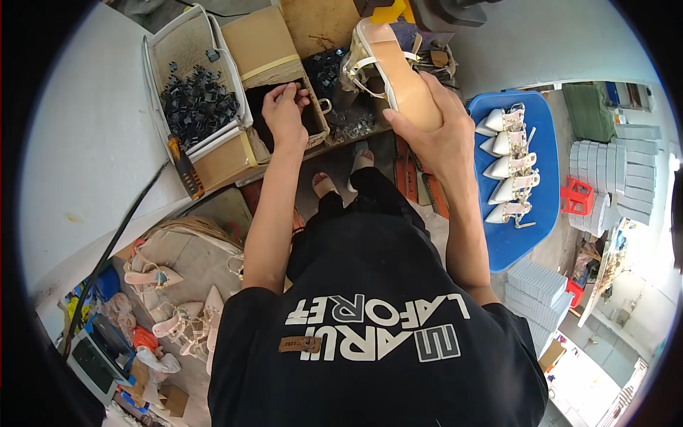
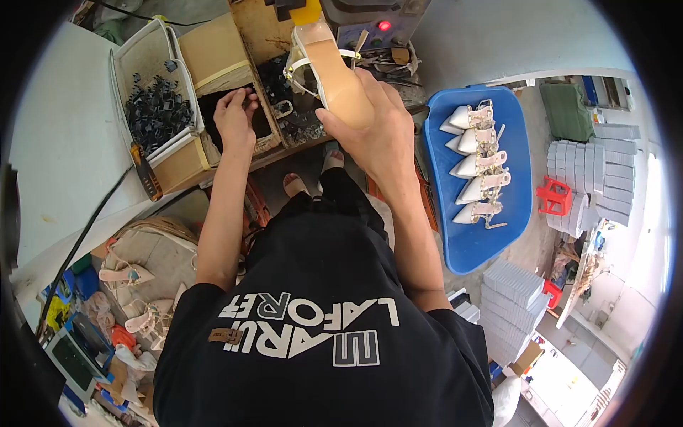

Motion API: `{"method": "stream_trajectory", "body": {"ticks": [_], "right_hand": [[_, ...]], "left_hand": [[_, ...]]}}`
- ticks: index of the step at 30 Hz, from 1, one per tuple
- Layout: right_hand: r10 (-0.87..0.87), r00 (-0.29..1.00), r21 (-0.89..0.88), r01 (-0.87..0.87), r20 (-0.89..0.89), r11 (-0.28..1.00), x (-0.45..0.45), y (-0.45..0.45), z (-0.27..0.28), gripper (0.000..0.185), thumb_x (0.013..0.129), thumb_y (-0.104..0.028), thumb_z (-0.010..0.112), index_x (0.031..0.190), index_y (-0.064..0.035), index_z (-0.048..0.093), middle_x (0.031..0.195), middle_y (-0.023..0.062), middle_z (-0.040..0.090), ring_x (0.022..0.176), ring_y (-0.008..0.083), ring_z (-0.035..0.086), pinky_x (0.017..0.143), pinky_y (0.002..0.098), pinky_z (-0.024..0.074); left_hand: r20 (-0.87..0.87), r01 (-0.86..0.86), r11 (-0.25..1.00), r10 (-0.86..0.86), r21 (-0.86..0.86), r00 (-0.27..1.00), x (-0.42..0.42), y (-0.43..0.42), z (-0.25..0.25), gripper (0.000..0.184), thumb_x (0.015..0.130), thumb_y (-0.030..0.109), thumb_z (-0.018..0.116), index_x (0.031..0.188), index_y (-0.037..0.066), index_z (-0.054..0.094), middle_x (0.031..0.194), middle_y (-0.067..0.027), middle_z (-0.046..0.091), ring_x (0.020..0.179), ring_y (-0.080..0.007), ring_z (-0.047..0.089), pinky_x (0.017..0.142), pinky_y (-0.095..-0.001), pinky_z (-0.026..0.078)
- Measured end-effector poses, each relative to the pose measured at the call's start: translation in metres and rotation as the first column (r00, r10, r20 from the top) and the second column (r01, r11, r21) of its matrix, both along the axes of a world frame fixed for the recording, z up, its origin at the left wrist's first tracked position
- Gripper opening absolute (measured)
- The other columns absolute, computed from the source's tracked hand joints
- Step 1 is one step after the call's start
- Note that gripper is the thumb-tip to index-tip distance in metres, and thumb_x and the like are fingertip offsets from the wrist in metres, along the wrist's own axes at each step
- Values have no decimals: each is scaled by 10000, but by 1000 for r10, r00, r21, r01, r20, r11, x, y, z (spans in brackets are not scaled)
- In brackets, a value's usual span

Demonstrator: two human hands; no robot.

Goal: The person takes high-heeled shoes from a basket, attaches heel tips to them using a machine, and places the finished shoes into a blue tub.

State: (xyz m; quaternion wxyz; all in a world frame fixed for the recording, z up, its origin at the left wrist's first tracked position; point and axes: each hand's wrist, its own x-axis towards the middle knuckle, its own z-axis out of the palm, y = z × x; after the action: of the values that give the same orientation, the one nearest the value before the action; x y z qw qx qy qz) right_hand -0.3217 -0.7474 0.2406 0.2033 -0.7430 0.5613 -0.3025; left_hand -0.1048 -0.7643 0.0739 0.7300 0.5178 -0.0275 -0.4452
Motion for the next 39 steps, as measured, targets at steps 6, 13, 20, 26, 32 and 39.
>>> {"method": "stream_trajectory", "body": {"ticks": [6, 13, 20, 26, 32, 39], "right_hand": [[30, 999, -63, -31, -14, 997, -1, -2, -1, 683, 708, -289, 857, 1272, 1, 603, 1149, 220, 657, 1026, 334, 654, 894, 383, 514], [45, 999, -39, -45, 2, 998, -5, -5, 2, 695, 708, -320, 857, 1261, 15, 601, 1147, 241, 654, 1034, 355, 655, 901, 395, 514], [29, 999, -29, -29, 21, 999, -9, -2, -10, 712, 700, -328, 861, 1274, -5, 591, 1165, 228, 640, 1031, 354, 646, 890, 403, 518], [61, 997, -58, -58, 48, 997, -9, -7, -12, 729, 697, -345, 864, 1273, 4, 587, 1165, 234, 639, 1033, 365, 641, 900, 411, 513], [70, 992, 8, -71, 104, 997, -10, -10, -9, 722, 701, -335, 864, 1263, 31, 597, 1165, 249, 647, 1039, 340, 653, 915, 394, 510], [54, 992, -2, -54, 112, 999, -12, -9, -12, 714, 700, -324, 860, 1262, 29, 598, 1133, 241, 655, 1014, 337, 663, 899, 393, 515]], "left_hand": [[133, 104, 926, -59, -363, 989, 0, 14, 1, 84, 936, 13, 610, 1010, -4, 574, 917, -108, 632, 783, -207, 653, 625, -287, 521], [-194, 76, 930, -154, -359, 969, 11, 10, 3, 187, 940, 46, 635, 1113, -23, 618, 928, -79, 638, 852, -206, 662, 727, -275, 547], [-152, 103, 929, -167, -357, 974, 10, 12, 2, 290, 948, 158, 670, 1167, -21, 606, 963, -43, 616, 866, -141, 620, 636, -196, 516], [-138, 105, 933, -161, -345, 977, 9, 13, 7, 339, 959, 220, 661, 1200, -7, 589, 926, -35, 565, 839, -116, 539, 538, -197, 401], [-144, 122, 923, -185, -365, 972, 8, 14, 7, 313, 955, 215, 668, 1176, 0, 611, 889, -31, 560, 794, -110, 517, 512, -199, 373], [-253, 157, 954, -223, -255, 942, 20, 10, -4, 168, 942, 155, 677, 1030, 22, 623, 874, -39, 570, 666, -91, 512, 464, -173, 349]]}}
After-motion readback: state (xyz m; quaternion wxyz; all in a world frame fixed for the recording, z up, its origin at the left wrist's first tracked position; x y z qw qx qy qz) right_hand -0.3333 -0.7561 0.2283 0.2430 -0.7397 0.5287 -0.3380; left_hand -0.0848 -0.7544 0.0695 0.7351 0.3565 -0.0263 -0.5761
